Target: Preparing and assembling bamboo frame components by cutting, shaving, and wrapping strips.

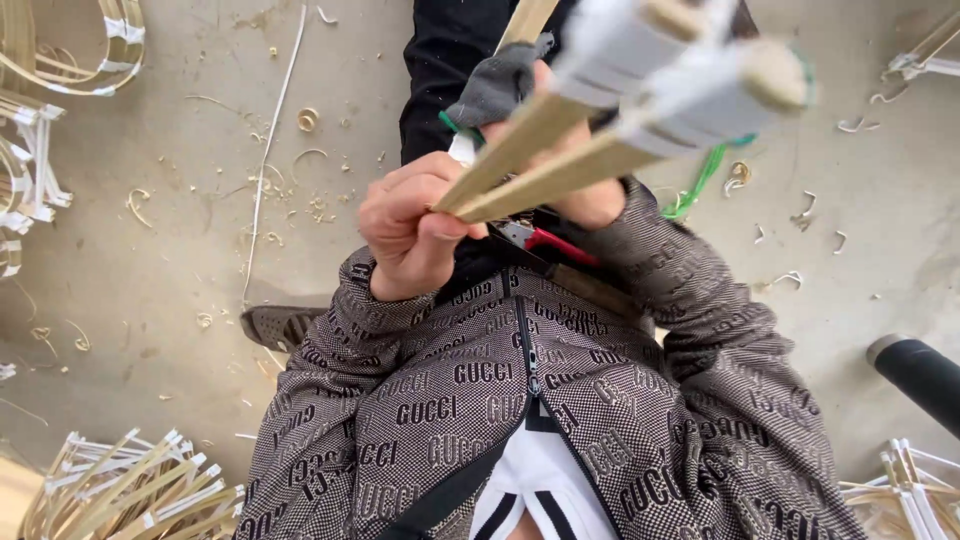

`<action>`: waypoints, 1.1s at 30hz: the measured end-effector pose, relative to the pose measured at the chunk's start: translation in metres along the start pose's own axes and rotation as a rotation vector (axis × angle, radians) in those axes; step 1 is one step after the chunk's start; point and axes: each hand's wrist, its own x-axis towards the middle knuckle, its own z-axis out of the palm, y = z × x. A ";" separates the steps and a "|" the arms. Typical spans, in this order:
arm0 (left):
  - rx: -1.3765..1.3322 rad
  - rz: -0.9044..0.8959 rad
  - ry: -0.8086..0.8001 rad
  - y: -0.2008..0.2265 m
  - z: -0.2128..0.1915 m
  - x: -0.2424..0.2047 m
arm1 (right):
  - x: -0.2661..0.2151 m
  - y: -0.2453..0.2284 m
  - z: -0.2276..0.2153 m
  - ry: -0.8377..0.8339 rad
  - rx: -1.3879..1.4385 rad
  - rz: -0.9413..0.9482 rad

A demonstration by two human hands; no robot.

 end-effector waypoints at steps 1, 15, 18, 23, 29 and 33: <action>-0.024 -0.016 0.046 -0.002 -0.001 -0.003 | -0.005 0.013 -0.019 -0.094 -0.177 -0.104; -0.072 0.095 0.041 0.015 -0.012 0.009 | -0.013 -0.038 0.011 0.176 0.583 0.266; -0.089 0.124 -0.029 0.014 -0.007 0.009 | 0.003 -0.066 0.028 0.091 0.551 0.243; -0.016 0.047 -0.101 0.012 -0.004 0.002 | 0.019 -0.052 0.042 0.103 0.089 -0.020; -0.017 0.070 -0.005 0.005 -0.005 0.004 | 0.018 -0.049 0.044 0.144 0.131 0.005; -0.038 0.053 -0.034 0.004 -0.006 0.003 | 0.015 -0.052 0.046 0.063 0.211 0.037</action>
